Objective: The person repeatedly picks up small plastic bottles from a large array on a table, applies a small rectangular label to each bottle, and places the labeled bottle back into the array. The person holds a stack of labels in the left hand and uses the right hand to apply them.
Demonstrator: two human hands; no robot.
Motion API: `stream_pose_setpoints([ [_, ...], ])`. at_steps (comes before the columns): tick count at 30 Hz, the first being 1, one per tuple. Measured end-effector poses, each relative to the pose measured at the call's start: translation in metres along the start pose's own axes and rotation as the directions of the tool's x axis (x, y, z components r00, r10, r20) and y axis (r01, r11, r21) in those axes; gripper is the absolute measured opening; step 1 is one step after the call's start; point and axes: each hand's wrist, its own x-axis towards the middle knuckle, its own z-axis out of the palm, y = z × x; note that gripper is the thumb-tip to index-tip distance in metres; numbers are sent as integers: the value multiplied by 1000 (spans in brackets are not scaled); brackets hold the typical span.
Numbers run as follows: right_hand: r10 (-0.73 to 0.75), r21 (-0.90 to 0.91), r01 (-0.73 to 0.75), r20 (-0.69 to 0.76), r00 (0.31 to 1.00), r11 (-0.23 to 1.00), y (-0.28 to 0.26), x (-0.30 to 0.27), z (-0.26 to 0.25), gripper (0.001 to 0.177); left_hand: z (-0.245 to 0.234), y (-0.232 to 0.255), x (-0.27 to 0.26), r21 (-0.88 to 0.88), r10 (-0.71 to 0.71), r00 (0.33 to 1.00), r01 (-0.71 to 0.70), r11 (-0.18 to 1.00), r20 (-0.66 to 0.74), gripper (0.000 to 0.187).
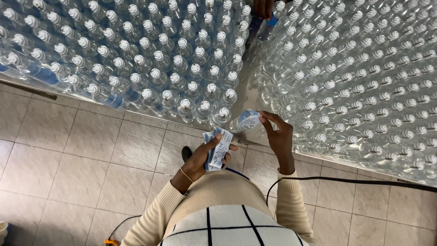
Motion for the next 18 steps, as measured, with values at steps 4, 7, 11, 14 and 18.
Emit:
stream_pose_setpoints([
  [4, -8, 18, 7, 43, 999, 1000, 28, -10, 8, 16, -2, 0, -1, 0, 11, 1000, -11, 1000, -16, 73],
  [7, -39, 150, 26, 84, 996, 988, 30, -18, 18, 29, -6, -2, 1, -16, 17, 1000, -18, 1000, -26, 69],
  [11, -59, 169, 51, 43, 997, 984, 57, -24, 36, 50, -4, 1, -1, -12, 14, 998, -14, 1000, -56, 71],
  [14, -22, 157, 13, 54, 998, 988, 80, -31, 42, 80, -3, 4, -6, -15, 5, 998, -6, 1000, -69, 72],
  [18, -24, 100, 15, 99, 995, 995, 90, -30, 53, 107, -8, 6, -6, -21, 24, 996, -25, 999, -84, 73],
])
